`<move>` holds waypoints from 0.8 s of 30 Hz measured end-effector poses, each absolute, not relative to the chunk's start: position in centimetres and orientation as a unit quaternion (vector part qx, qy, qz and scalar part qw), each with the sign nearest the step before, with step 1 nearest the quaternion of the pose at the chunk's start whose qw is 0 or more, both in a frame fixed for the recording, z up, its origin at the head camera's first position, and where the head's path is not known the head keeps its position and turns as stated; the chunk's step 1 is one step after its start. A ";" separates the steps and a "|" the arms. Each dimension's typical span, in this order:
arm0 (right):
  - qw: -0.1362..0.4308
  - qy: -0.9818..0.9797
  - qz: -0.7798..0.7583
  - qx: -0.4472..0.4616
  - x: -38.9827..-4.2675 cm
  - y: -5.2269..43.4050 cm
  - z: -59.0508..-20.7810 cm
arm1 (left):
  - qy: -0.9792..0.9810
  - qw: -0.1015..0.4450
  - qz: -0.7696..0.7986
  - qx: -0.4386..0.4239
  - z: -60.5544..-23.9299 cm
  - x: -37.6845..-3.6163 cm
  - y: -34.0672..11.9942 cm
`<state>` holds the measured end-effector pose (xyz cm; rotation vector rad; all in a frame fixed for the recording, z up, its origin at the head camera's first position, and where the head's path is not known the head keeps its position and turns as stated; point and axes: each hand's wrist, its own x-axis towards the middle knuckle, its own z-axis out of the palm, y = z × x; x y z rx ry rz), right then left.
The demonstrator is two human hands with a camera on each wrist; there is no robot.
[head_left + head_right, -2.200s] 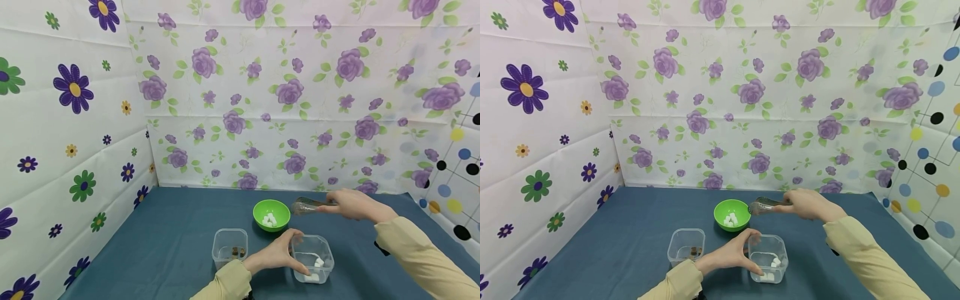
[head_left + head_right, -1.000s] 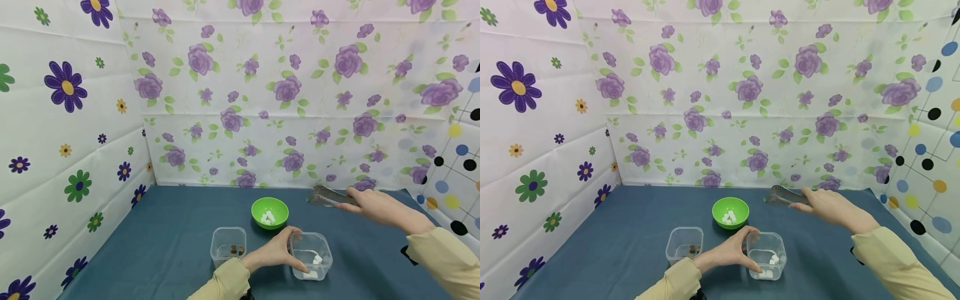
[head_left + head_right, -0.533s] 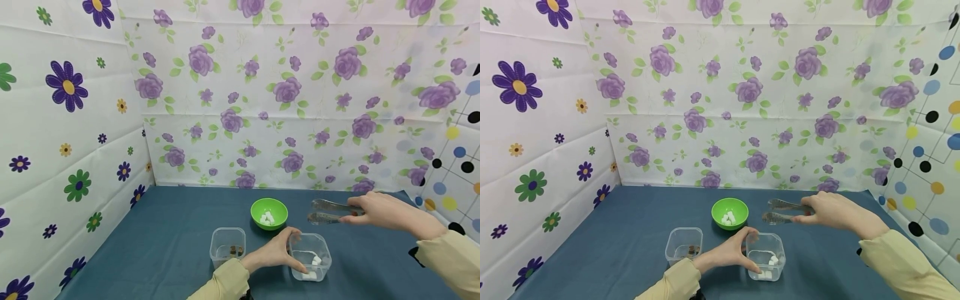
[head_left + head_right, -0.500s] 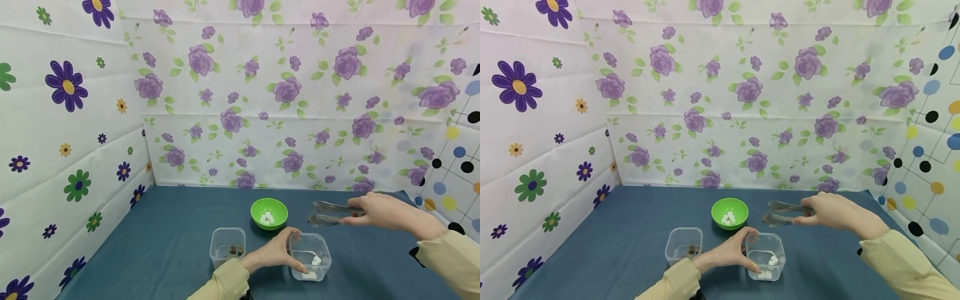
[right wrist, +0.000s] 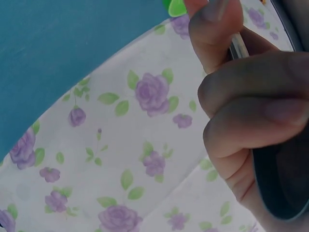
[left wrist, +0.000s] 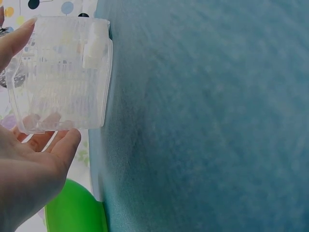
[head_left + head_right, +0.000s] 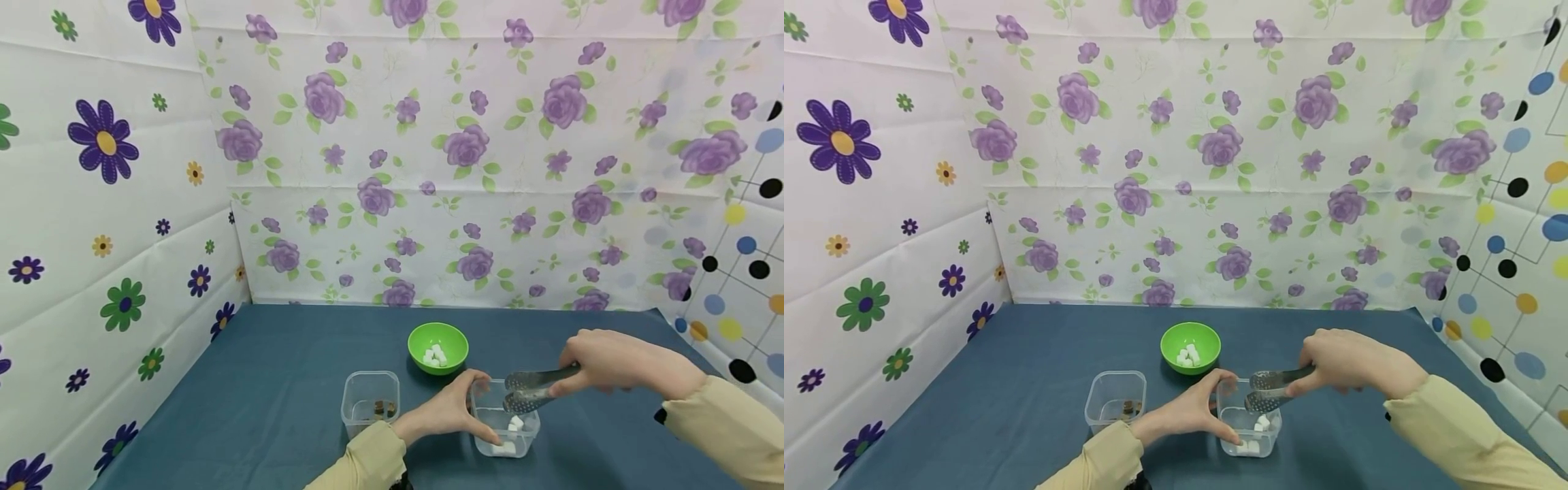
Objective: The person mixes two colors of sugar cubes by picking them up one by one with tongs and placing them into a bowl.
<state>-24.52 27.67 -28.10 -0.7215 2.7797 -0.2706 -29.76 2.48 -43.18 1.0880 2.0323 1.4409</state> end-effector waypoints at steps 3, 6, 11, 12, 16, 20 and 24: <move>0.134 0.957 -0.086 -0.245 -24.5 27.2 -28.4 | 0.731 0.211 0.517 0.391 -43.2 -29.8 2.4; 0.130 0.952 -0.079 -0.264 -24.6 26.9 -28.6 | 0.733 0.213 0.515 0.391 -43.2 -29.8 2.4; 0.122 0.947 -0.067 -0.289 -24.8 26.3 -28.9 | 0.734 0.210 0.515 0.391 -43.1 -29.8 2.5; 0.122 0.947 -0.062 -0.289 -24.8 26.2 -29.0 | 0.734 0.208 0.515 0.391 -43.1 -29.8 2.5; 0.119 0.948 -0.045 -0.293 -24.9 25.5 -29.1 | 0.736 0.207 0.515 0.389 -43.1 -29.8 2.5; 0.124 0.953 -0.021 -0.276 -25.0 24.5 -29.3 | 0.736 0.210 0.516 0.385 -43.1 -29.8 2.4; 0.132 0.957 -0.006 -0.257 -25.2 23.9 -29.6 | 0.735 0.211 0.516 0.385 -43.1 -29.7 2.5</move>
